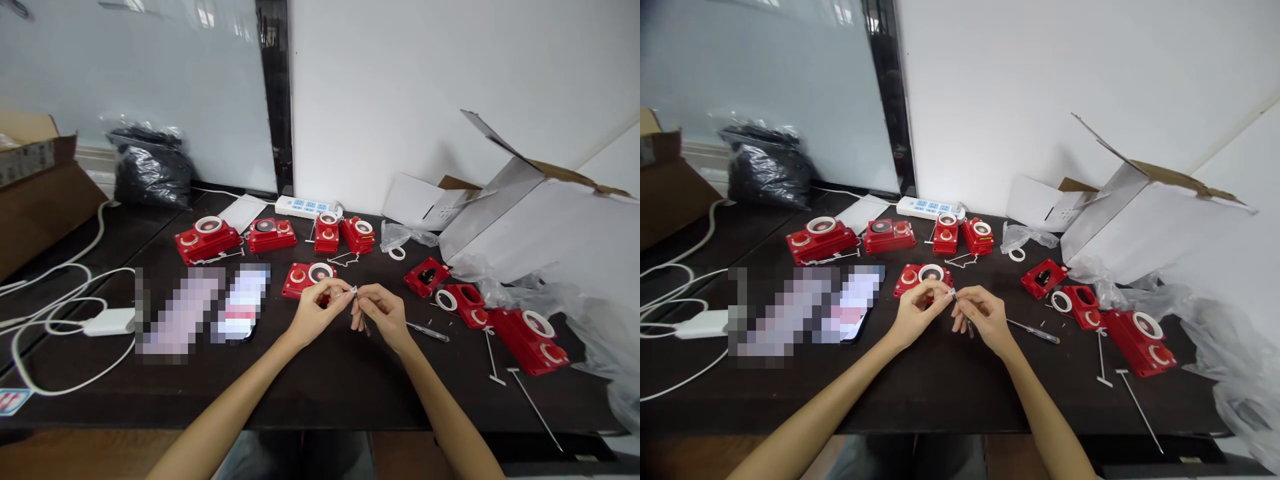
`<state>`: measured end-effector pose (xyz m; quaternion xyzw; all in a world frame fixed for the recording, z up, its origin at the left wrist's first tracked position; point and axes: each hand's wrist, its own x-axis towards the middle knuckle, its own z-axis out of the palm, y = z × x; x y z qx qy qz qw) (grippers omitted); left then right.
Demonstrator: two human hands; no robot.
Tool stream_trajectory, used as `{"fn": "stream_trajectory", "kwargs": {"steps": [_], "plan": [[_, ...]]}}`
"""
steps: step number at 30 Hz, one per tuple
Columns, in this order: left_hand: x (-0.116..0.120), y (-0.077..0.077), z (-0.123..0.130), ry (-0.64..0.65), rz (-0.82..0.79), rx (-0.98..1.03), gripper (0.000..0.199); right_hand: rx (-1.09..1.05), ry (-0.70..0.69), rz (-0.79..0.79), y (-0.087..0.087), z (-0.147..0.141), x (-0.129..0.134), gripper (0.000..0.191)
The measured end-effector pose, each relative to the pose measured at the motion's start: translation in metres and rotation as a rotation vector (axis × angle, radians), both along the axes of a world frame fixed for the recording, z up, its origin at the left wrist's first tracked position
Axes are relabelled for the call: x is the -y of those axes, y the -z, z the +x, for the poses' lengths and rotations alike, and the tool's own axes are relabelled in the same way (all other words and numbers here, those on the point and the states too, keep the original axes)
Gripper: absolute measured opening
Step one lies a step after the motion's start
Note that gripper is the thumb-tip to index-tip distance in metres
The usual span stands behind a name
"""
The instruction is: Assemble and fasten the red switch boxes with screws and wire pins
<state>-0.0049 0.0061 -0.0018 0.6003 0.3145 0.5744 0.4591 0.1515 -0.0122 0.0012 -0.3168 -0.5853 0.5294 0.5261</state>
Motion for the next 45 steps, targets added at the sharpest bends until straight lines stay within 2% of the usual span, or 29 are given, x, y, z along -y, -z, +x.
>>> {"fn": "stream_trajectory", "kwargs": {"steps": [9, 15, 20, 26, 33, 45], "plan": [[0.002, -0.001, -0.001, -0.025, 0.012, -0.008, 0.018, -0.007, -0.023, 0.024, 0.002, -0.002, -0.002, 0.014], [0.003, -0.004, -0.002, -0.040, 0.020, -0.015, 0.018, 0.062, 0.085, 0.061, 0.001, -0.005, 0.001, 0.017], [0.004, -0.004, -0.002, 0.000, 0.019, -0.065, 0.015, 0.253, 0.241, 0.188, 0.003, -0.004, 0.002, 0.017], [0.003, -0.005, -0.003, 0.039, -0.018, -0.145, 0.014, 0.430, 0.234, 0.232, 0.006, -0.002, 0.004, 0.021], [0.001, -0.010, -0.006, 0.100, -0.053, -0.218, 0.011, 0.565, 0.254, 0.339, 0.003, 0.004, 0.002, 0.013], [0.001, -0.010, -0.004, 0.123, -0.102, -0.221, 0.016, 0.474, 0.307, 0.076, 0.005, 0.002, 0.003, 0.024]]}}
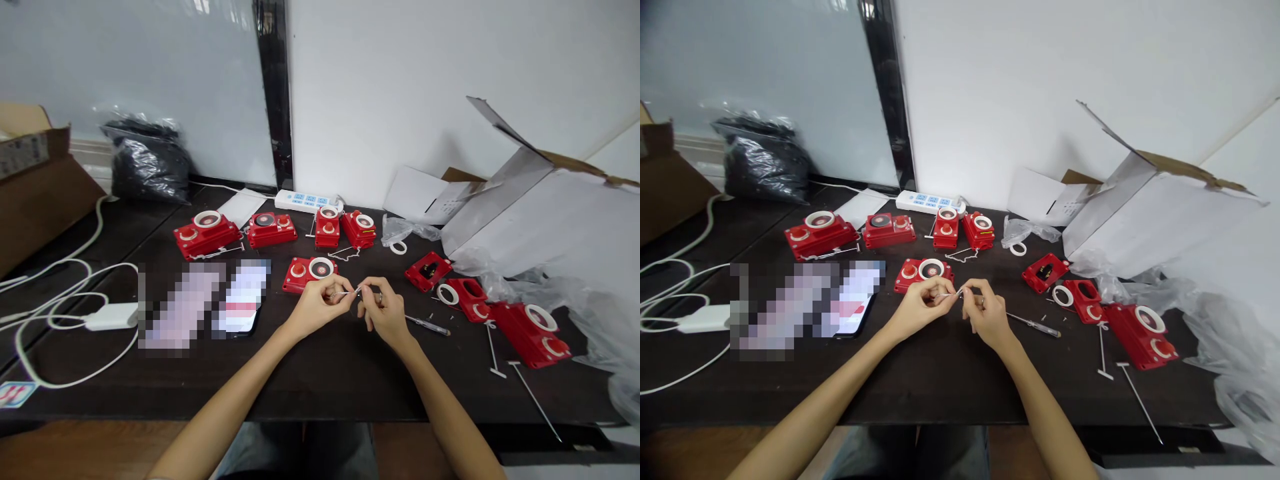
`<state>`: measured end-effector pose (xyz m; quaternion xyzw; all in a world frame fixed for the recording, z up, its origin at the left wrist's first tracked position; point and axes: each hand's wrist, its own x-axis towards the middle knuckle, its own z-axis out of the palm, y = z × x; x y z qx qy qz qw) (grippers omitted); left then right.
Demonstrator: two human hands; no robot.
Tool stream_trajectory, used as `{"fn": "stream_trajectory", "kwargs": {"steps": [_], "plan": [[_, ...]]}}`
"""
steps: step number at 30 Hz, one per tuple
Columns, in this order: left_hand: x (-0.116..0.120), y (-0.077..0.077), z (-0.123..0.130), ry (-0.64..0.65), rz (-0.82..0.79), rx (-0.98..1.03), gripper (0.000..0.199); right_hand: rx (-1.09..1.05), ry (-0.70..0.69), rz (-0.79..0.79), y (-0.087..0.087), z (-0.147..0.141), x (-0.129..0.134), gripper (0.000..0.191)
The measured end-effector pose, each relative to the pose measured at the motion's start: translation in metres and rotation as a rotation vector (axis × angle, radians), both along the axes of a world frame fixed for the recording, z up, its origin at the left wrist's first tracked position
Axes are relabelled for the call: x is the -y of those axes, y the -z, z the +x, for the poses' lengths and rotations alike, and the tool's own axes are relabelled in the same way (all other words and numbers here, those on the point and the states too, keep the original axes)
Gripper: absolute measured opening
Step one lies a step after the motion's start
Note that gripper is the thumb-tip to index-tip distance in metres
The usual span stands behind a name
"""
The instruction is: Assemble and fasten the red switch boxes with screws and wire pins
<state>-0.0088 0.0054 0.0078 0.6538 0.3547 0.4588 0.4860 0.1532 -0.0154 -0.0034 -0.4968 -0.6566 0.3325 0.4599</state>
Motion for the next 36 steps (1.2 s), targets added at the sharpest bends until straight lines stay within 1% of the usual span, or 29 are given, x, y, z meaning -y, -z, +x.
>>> {"fn": "stream_trajectory", "kwargs": {"steps": [4, 10, 16, 24, 27, 32, 36], "plan": [[0.000, 0.000, 0.000, -0.010, 0.005, 0.000, 0.015, -0.056, 0.029, -0.038, 0.000, -0.002, 0.001, 0.026], [0.000, 0.002, 0.001, 0.007, -0.016, 0.003, 0.020, -0.090, 0.017, -0.063, -0.001, -0.004, 0.001, 0.028], [0.000, 0.004, 0.001, 0.001, 0.010, -0.002, 0.021, -0.108, 0.002, -0.071, -0.001, -0.004, 0.002, 0.027], [-0.002, 0.009, 0.001, -0.061, 0.046, -0.016, 0.023, -0.131, -0.014, -0.082, -0.005, -0.005, 0.001, 0.027], [-0.002, 0.009, 0.001, -0.079, 0.044, -0.012, 0.022, -0.173, -0.018, -0.089, -0.007, -0.004, 0.000, 0.026], [-0.001, 0.008, 0.001, -0.053, 0.015, 0.011, 0.023, -0.247, -0.042, -0.087, -0.007, -0.001, -0.002, 0.025], [-0.001, 0.011, 0.001, -0.039, 0.022, 0.016, 0.023, -0.186, -0.032, -0.050, -0.006, 0.000, -0.003, 0.021]]}}
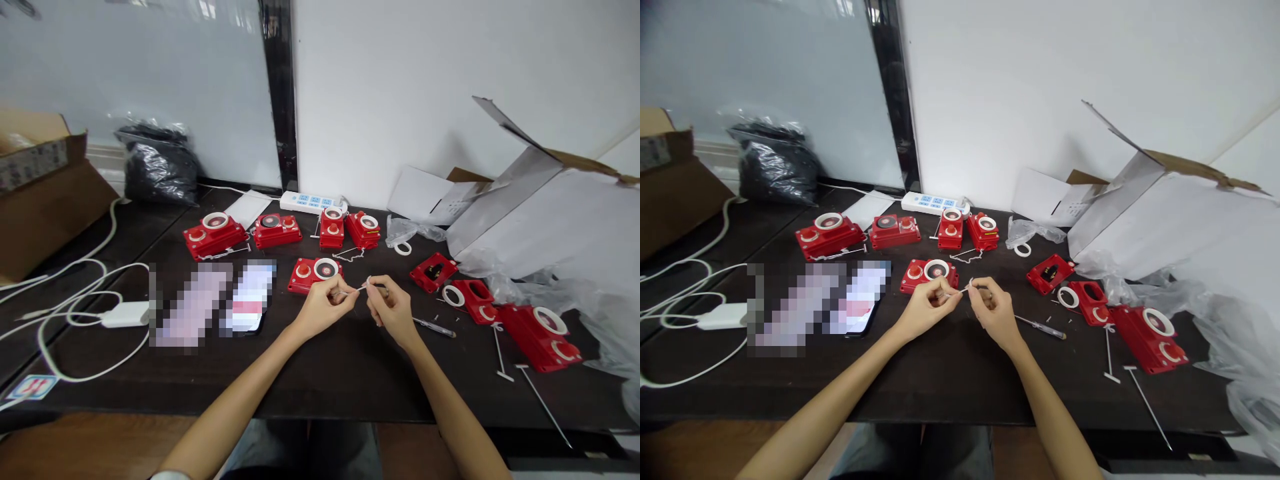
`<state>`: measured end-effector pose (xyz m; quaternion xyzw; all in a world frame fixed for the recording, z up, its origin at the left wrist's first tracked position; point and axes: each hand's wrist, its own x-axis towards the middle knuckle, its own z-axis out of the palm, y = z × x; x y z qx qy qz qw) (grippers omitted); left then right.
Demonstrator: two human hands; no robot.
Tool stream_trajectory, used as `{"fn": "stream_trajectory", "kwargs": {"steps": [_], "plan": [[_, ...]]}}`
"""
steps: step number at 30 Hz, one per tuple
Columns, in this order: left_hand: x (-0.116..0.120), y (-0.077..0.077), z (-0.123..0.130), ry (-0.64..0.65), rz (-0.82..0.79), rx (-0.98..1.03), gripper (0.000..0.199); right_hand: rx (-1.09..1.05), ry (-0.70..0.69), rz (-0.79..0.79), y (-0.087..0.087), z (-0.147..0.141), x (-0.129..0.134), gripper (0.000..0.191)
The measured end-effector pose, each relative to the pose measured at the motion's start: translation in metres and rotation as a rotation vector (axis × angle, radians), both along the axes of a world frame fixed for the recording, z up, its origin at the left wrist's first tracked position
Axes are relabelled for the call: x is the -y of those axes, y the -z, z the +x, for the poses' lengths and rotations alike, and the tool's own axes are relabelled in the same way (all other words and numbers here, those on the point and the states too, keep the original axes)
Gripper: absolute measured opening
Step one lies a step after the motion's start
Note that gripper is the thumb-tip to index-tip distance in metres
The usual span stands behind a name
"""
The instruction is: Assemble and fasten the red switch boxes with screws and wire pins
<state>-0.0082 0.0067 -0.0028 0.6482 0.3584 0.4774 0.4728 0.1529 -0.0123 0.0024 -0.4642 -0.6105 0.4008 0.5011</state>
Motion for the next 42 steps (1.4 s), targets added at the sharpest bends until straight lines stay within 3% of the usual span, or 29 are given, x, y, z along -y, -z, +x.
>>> {"fn": "stream_trajectory", "kwargs": {"steps": [4, 8, 19, 26, 33, 42], "plan": [[-0.0004, 0.0008, -0.0020, -0.014, 0.017, -0.021, 0.020, 0.106, 0.074, 0.081, -0.0021, 0.0031, -0.0018, 0.018], [-0.0012, 0.0010, -0.0035, -0.026, 0.025, -0.026, 0.020, 0.073, 0.120, 0.099, -0.0042, 0.0076, -0.0037, 0.017], [-0.0023, 0.0037, -0.0039, -0.034, 0.039, -0.042, 0.022, 0.082, 0.108, 0.069, 0.0000, 0.0063, -0.0047, 0.019], [-0.0032, 0.0058, -0.0038, -0.021, 0.037, -0.041, 0.025, 0.098, 0.070, 0.065, -0.0021, 0.0062, -0.0030, 0.021], [-0.0026, 0.0046, -0.0022, 0.002, 0.062, -0.027, 0.022, 0.186, -0.110, 0.021, -0.0046, 0.0038, -0.0032, 0.028], [-0.0029, 0.0044, -0.0020, -0.025, 0.099, -0.038, 0.020, 0.243, -0.092, 0.038, -0.0024, 0.0062, -0.0048, 0.027]]}}
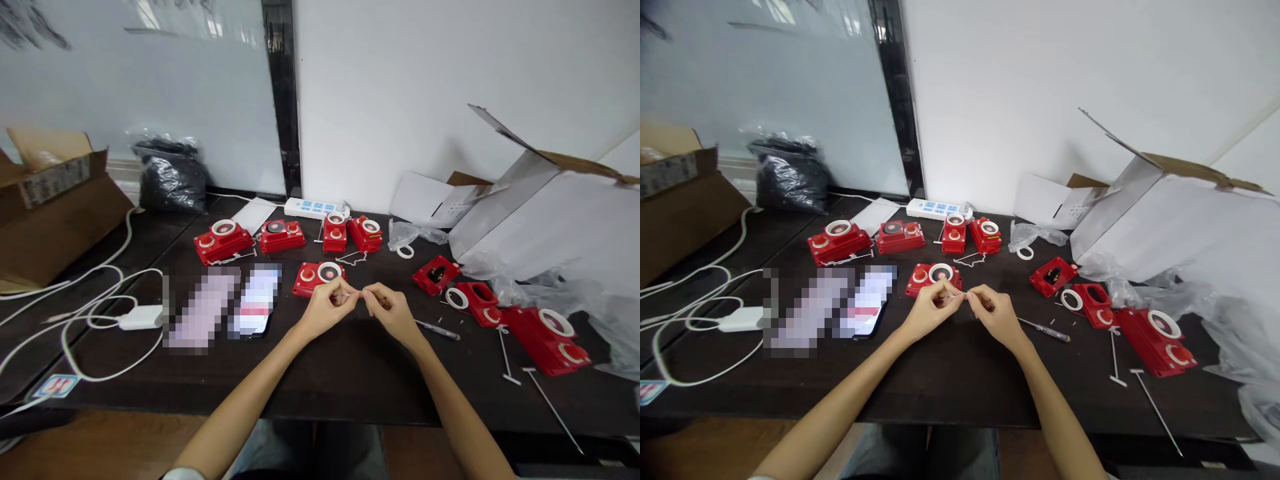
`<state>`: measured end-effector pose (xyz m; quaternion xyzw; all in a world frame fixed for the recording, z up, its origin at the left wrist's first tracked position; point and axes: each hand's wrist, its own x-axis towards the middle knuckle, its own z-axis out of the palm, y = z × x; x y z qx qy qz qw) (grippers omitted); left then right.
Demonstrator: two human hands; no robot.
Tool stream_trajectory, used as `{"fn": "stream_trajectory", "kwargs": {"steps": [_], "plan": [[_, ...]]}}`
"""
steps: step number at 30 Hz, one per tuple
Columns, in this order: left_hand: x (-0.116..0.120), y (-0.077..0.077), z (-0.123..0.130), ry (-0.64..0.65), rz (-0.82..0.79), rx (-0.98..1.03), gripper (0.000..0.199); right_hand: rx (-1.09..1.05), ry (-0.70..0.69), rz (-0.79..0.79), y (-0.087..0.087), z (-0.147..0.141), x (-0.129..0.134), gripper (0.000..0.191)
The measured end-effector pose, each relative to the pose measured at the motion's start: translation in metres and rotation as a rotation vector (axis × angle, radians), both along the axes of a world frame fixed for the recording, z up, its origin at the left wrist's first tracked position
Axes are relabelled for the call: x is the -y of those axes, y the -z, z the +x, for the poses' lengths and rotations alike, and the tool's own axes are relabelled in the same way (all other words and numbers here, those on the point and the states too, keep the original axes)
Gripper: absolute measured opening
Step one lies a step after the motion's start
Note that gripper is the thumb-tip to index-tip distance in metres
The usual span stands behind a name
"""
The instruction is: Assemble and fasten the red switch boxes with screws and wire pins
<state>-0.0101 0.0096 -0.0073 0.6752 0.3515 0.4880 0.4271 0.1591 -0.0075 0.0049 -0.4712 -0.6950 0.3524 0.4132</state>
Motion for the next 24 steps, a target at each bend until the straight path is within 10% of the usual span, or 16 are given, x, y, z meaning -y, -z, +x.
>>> {"fn": "stream_trajectory", "kwargs": {"steps": [7, 15, 24], "plan": [[-0.001, 0.005, -0.001, -0.020, 0.148, -0.161, 0.019, 0.119, 0.088, 0.068, 0.000, 0.006, -0.005, 0.031], [0.006, 0.021, 0.009, 0.085, 0.602, -0.639, 0.018, 0.787, 0.392, 0.271, 0.019, 0.037, -0.024, 0.037], [0.023, 0.029, 0.028, 0.285, 0.639, -0.675, 0.017, 0.870, 0.338, 0.277, 0.043, 0.050, -0.036, 0.033]]}}
